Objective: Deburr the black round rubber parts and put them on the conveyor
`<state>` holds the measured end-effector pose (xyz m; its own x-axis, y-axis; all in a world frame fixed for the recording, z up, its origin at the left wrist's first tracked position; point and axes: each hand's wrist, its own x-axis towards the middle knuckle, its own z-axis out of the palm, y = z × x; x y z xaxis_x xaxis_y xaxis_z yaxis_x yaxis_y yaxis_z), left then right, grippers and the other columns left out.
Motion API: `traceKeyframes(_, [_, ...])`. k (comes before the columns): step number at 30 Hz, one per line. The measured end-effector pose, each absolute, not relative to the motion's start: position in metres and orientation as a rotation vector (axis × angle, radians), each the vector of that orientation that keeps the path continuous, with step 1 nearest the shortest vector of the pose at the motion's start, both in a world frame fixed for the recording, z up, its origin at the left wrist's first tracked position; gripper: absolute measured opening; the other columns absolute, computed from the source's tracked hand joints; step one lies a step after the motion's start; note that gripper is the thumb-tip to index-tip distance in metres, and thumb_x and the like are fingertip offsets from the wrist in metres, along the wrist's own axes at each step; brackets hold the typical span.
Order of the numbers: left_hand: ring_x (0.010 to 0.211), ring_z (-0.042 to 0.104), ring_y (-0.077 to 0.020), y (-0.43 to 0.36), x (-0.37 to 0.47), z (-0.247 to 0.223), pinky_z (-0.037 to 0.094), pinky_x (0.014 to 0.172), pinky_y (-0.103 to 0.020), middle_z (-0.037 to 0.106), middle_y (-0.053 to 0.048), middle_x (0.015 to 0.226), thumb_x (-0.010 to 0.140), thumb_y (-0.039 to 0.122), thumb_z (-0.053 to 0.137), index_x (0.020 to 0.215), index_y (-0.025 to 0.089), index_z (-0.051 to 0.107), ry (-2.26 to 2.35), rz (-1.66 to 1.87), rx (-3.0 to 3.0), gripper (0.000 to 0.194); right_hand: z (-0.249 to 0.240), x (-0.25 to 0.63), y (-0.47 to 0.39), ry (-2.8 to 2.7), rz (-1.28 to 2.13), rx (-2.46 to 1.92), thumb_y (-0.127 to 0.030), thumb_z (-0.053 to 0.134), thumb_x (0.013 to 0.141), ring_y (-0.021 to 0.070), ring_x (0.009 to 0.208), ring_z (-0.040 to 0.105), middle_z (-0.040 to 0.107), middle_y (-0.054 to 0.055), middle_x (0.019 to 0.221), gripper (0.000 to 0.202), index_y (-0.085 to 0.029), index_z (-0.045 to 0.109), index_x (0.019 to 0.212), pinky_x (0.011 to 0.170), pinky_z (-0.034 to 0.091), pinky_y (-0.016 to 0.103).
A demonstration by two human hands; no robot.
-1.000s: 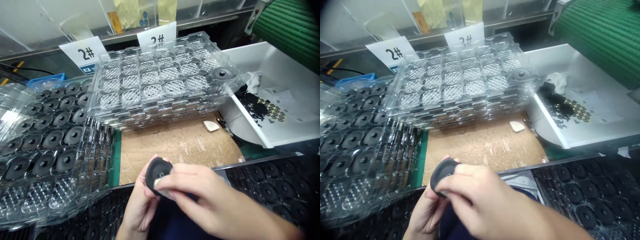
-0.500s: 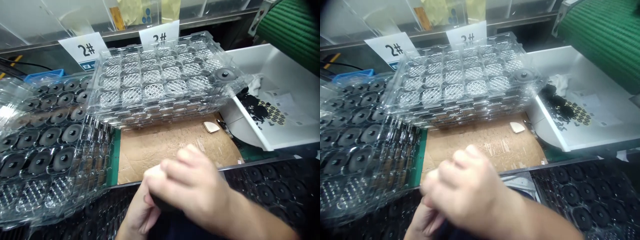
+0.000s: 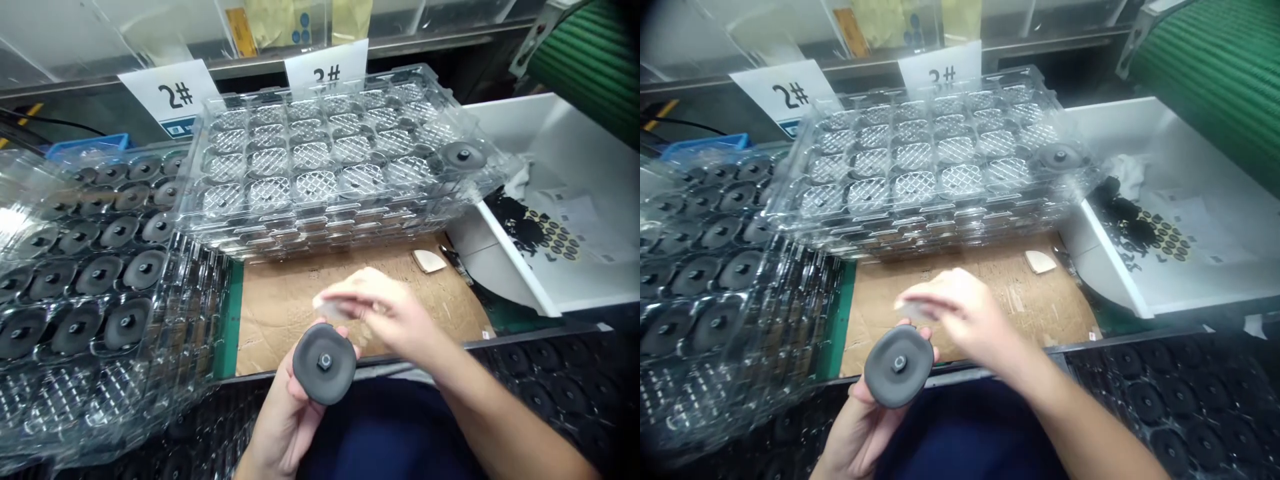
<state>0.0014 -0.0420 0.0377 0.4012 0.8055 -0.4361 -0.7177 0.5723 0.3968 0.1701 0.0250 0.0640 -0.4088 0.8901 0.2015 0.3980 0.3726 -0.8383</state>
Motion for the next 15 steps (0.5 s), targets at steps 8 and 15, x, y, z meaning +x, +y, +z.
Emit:
traceKeyframes(8, [0.109,0.057,-0.0262,-0.039,-0.008,0.030,0.044,0.093,-0.033,0.061,-0.006,0.122,0.064,0.038,0.071,0.115,0.028,0.059,0.576,0.980,0.056,0.054,-0.053,0.186,-0.008,-1.848,0.798,-1.661,-0.019,0.038,0.088,0.0239,0.102,0.055,0.052,0.012,0.118,0.033,-0.021,0.060,0.113,0.086,0.047,0.042])
traceKeyframes(15, [0.112,0.054,-0.0291,-0.033,-0.011,0.029,0.042,0.097,-0.038,0.062,-0.006,0.119,0.061,0.037,0.073,0.114,0.026,0.060,0.614,0.991,0.012,0.056,-0.071,0.173,-0.013,-1.856,0.658,-1.744,-0.029,0.050,0.084,0.0312,0.111,0.048,0.045,0.017,0.124,0.037,-0.018,0.055,0.119,0.090,0.044,0.049])
